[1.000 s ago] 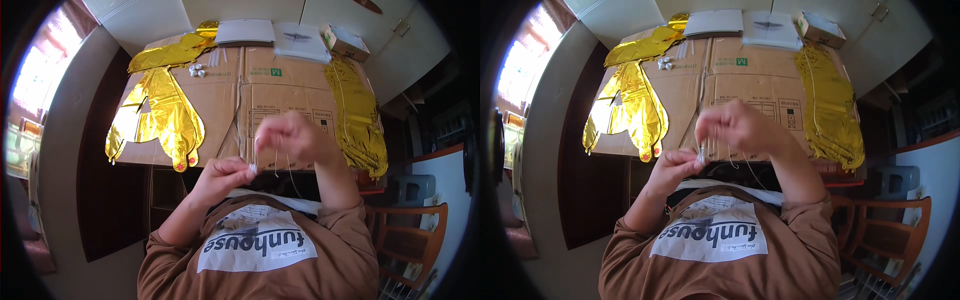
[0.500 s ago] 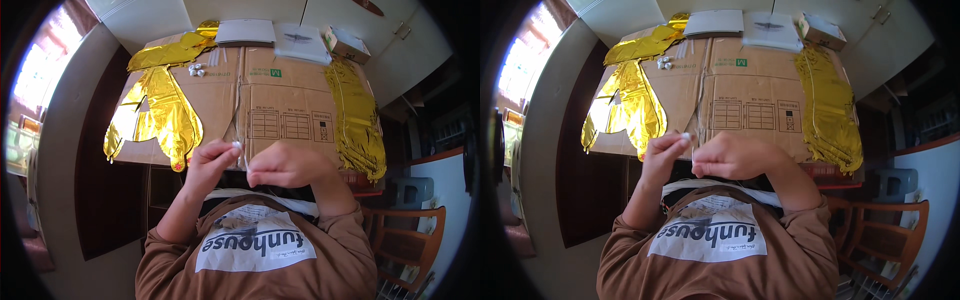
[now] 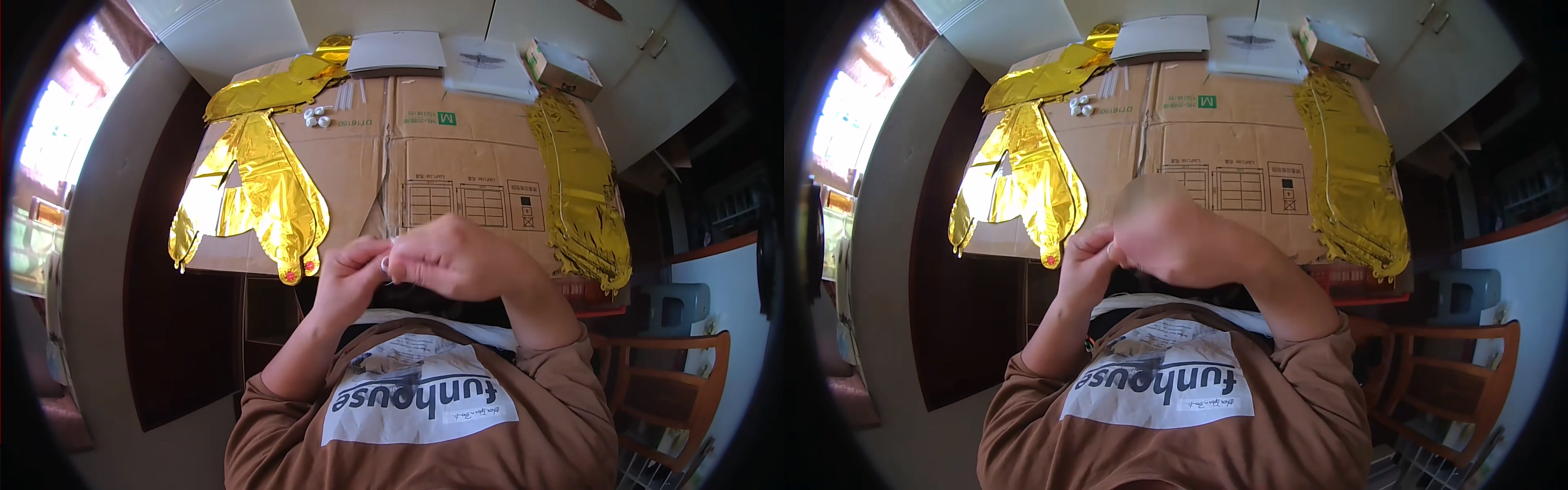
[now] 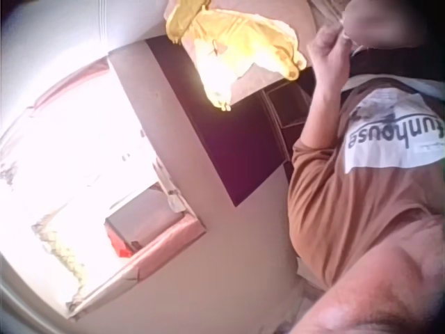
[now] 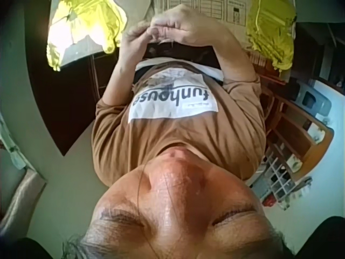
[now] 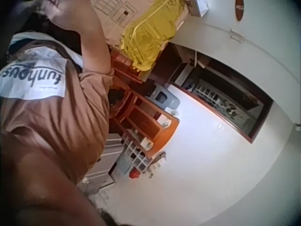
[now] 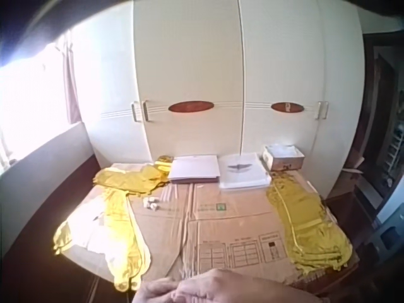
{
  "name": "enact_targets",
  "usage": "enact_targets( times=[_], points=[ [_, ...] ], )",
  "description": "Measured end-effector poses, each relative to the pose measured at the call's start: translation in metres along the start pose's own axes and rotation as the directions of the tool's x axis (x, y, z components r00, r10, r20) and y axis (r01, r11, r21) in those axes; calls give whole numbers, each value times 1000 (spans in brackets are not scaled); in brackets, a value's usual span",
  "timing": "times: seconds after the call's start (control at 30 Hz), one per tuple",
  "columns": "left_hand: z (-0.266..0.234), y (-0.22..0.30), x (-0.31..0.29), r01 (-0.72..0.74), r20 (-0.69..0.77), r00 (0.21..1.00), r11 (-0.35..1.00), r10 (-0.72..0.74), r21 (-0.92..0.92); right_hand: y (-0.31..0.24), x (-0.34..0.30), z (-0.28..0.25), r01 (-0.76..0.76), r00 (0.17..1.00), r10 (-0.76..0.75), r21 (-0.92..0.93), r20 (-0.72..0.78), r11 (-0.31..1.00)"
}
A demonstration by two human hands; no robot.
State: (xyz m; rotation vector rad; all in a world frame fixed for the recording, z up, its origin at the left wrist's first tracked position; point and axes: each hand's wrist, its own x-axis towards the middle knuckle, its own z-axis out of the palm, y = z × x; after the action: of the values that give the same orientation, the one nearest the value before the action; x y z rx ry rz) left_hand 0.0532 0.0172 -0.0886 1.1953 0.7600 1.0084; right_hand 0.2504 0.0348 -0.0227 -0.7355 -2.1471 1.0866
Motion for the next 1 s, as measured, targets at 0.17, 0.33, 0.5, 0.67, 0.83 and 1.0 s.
enact_targets(
  times=[0.17,0.33,0.5,0.67,0.83,1.0],
  points=[
    [-6,13,-13,111,348,938,951,-3,-290,43,12,1,-300,924,303,47,-232,953],
    [-3,21,1,-22,-82,997,965,0,-261,22,-10,26,-168,983,166,17,82,986],
    [-4,4,-7,16,36,999,993,-20,118,0,3,-8,-112,983,115,34,-140,993],
    [-9,8,-6,83,73,995,945,-63,-317,33,-1,16,-181,983,181,65,8,981],
    [-6,8,-11,82,63,994,995,-85,58,11,-4,1,-105,994,103,130,19,986],
    [2,21,-7,48,-5,998,901,-56,-431,35,-8,25,-151,988,146,101,57,983]
  ],
)
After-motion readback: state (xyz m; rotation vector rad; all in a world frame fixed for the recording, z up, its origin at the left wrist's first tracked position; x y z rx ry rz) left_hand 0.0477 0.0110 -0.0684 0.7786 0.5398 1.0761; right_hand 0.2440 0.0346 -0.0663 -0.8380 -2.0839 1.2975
